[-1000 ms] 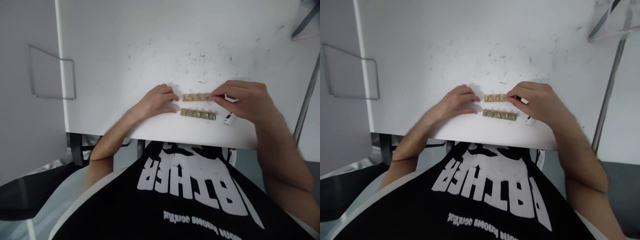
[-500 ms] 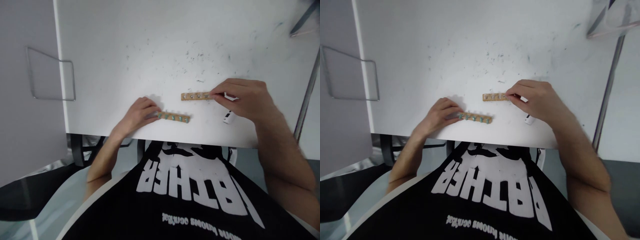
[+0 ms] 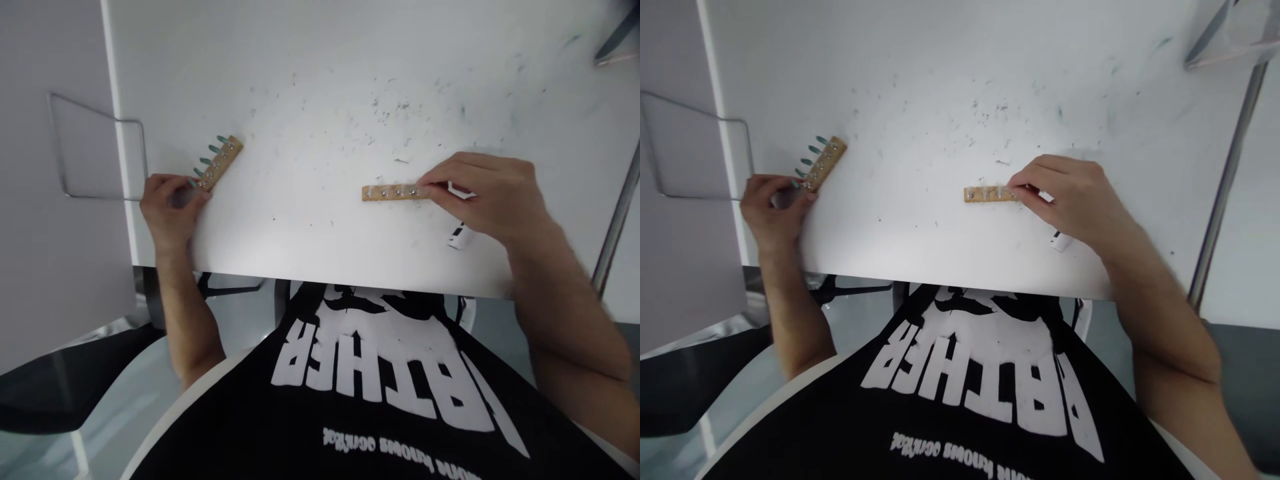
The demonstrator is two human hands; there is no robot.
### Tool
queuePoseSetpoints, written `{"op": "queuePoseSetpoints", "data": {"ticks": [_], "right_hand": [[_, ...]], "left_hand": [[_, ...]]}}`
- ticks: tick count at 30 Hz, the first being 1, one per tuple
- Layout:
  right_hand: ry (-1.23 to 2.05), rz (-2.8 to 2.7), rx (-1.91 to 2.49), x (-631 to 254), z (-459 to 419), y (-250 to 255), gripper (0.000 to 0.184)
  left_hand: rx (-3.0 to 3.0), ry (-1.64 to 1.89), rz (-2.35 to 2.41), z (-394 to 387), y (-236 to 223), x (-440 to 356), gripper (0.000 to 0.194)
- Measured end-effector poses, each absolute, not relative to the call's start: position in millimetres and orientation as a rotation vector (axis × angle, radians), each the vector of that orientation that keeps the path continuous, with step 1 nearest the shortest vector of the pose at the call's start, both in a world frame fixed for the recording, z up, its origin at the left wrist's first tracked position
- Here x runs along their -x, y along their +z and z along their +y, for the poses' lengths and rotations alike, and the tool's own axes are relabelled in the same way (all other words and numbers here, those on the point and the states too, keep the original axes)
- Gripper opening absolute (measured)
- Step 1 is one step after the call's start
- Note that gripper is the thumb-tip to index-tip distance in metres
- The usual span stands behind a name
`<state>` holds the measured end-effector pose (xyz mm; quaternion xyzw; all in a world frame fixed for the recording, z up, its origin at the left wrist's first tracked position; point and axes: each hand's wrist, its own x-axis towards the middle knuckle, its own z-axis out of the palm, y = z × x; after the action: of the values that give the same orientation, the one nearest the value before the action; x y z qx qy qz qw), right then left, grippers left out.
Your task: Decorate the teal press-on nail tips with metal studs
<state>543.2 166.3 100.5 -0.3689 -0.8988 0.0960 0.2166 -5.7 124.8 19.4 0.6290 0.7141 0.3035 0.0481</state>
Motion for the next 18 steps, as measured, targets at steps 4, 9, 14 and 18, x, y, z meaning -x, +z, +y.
{"op": "queuePoseSetpoints", "data": {"ticks": [4, 9, 14, 18], "right_hand": [[0.28, -2.503, 1.041, -541.9, 166.0, 97.5, 0.014], [0.325, -2.555, 1.012, -543.9, 162.5, 98.8, 0.016], [0.32, -2.566, 1.048, -552.2, 160.5, 107.6, 0.014], [0.294, -2.543, 1.059, -557.1, 161.1, 112.4, 0.014]], "left_hand": [[-1.912, 0.987, 2.236, 118.3, 17.4, 0.2, 0.053], [-2.129, 1.283, 2.171, 108.1, 22.6, -36.1, 0.078], [-2.539, 1.207, 1.705, 110.4, 44.6, -121.1, 0.057], [-2.549, 0.939, 1.318, 128.0, 59.3, -182.7, 0.057]]}}
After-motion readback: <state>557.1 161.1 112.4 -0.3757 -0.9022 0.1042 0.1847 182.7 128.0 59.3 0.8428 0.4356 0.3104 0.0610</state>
